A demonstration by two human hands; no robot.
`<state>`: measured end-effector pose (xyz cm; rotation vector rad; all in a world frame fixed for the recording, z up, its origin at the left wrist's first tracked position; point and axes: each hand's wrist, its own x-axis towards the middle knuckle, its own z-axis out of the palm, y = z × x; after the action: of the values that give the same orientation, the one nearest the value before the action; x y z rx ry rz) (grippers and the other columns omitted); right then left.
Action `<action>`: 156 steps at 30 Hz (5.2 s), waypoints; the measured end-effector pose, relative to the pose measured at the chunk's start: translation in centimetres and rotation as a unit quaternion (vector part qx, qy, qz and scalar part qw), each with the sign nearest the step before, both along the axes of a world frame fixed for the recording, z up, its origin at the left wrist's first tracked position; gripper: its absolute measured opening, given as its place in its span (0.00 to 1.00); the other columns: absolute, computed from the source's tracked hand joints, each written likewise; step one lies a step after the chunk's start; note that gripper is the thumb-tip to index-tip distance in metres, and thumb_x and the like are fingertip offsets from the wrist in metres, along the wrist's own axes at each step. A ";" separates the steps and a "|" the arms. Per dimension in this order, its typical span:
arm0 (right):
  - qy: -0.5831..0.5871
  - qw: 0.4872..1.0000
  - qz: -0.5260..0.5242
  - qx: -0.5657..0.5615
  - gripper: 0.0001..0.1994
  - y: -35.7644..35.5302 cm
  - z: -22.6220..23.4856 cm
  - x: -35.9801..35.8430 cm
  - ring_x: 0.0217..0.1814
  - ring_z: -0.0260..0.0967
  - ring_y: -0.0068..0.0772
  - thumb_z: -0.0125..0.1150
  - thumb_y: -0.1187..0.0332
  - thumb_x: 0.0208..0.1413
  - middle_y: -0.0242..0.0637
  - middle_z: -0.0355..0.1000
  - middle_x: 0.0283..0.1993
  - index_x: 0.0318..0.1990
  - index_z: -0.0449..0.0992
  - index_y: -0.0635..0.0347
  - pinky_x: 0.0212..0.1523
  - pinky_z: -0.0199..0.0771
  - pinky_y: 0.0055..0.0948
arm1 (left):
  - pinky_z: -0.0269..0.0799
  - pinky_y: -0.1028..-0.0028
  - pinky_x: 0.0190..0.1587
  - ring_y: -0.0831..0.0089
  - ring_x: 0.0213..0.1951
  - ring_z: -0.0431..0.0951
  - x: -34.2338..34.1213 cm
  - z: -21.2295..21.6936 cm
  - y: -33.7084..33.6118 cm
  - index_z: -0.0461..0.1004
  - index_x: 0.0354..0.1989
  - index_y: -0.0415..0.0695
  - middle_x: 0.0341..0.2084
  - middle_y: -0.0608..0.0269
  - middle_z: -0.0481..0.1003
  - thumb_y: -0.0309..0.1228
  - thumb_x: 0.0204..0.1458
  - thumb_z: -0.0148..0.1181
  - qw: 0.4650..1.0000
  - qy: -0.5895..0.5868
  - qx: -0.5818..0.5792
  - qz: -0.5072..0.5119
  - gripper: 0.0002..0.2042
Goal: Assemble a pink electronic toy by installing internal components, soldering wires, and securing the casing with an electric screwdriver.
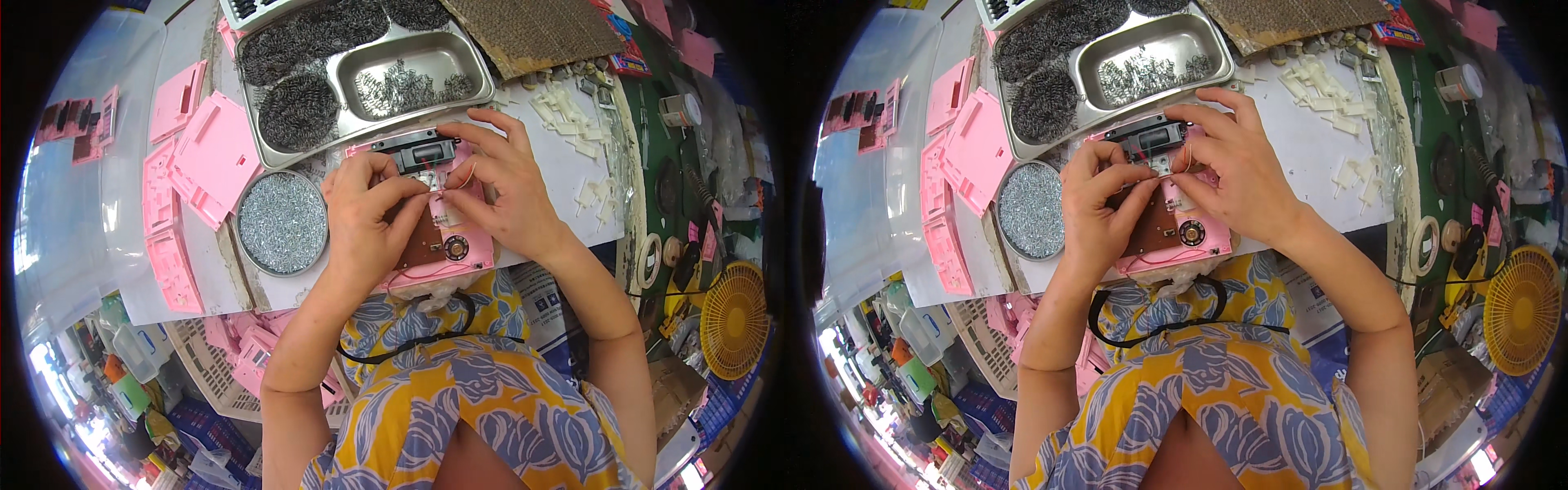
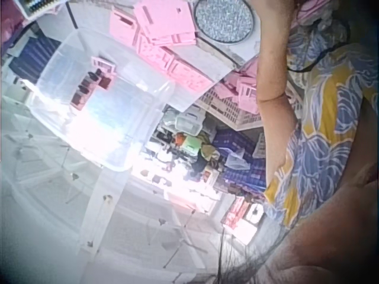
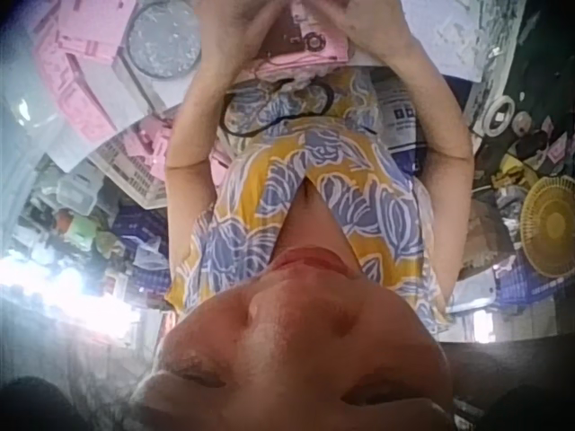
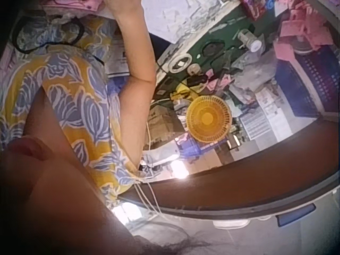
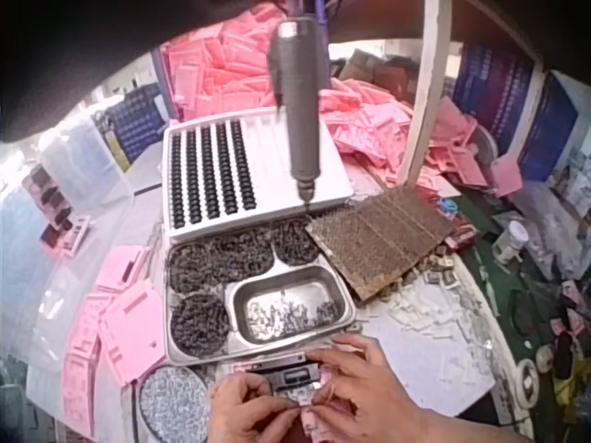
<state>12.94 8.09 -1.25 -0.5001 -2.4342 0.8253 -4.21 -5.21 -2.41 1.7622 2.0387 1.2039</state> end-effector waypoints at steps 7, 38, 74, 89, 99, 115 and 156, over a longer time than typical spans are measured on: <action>-0.001 0.995 0.017 0.102 0.08 0.0 0.9 0.2 0.58 0.64 0.46 0.73 0.72 0.41 0.33 0.76 0.52 0.31 0.81 0.55 0.54 0.68 0.43 | 0.58 0.61 0.44 0.63 0.38 0.72 0.9 0.8 -3.0 0.79 0.30 0.46 0.32 0.62 0.71 0.26 0.43 0.71 0.986 0.154 0.036 -0.046 0.07; 0.405 0.694 -0.531 -0.268 0.04 9.3 1.7 33.3 0.29 0.72 0.21 0.67 0.69 0.62 0.32 0.76 0.36 0.41 0.78 0.56 0.25 0.71 0.25 | 0.73 0.77 0.34 0.77 0.30 0.78 3.0 2.2 -0.1 0.82 0.37 0.36 0.29 0.62 0.80 0.20 0.54 0.65 0.972 -0.225 -0.064 0.037 0.04; 0.178 0.917 -0.106 -0.340 0.13 -3.3 -0.7 9.4 0.28 0.61 0.14 0.71 0.78 0.55 0.31 0.73 0.30 0.44 0.72 0.65 0.29 0.60 0.17 | 0.57 0.60 0.47 0.58 0.44 0.70 3.0 0.6 2.3 0.79 0.34 0.46 0.43 0.61 0.73 0.27 0.45 0.71 0.996 0.085 -0.004 -0.011 0.09; 0.167 0.957 -0.059 -0.230 0.14 -3.1 -1.3 9.6 0.22 0.62 0.20 0.73 0.78 0.51 0.33 0.71 0.26 0.43 0.75 0.65 0.23 0.59 0.22 | 0.57 0.59 0.48 0.59 0.45 0.68 3.2 0.5 2.3 0.80 0.34 0.47 0.43 0.63 0.72 0.27 0.45 0.71 0.996 0.091 -0.011 -0.002 0.08; 0.193 0.976 -0.027 -0.096 0.14 -2.2 -1.1 9.7 0.20 0.66 0.30 0.74 0.77 0.47 0.36 0.72 0.24 0.41 0.76 0.65 0.21 0.63 0.26 | 0.56 0.59 0.47 0.58 0.45 0.69 3.2 0.5 2.3 0.80 0.34 0.47 0.43 0.63 0.72 0.28 0.46 0.71 0.996 0.090 -0.005 0.000 0.08; 0.198 0.977 -0.028 -0.077 0.14 -1.8 -1.2 10.1 0.21 0.66 0.29 0.74 0.77 0.47 0.36 0.71 0.24 0.41 0.76 0.66 0.20 0.63 0.25 | 0.56 0.60 0.47 0.60 0.44 0.70 3.2 0.5 2.3 0.79 0.34 0.47 0.42 0.62 0.73 0.29 0.45 0.71 0.995 0.104 0.001 0.000 0.09; 0.174 0.981 -0.019 -0.087 0.15 -0.8 -1.0 8.4 0.18 0.64 0.29 0.74 0.78 0.45 0.34 0.70 0.22 0.41 0.77 0.64 0.19 0.61 0.26 | 0.57 0.57 0.44 0.58 0.41 0.68 4.1 1.6 3.3 0.77 0.31 0.46 0.37 0.60 0.69 0.28 0.43 0.68 0.989 0.141 -0.047 0.022 0.07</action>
<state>21.32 7.32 -2.29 -0.4227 -2.0388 1.0222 -0.10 -1.89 -0.82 1.9453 2.2553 0.8942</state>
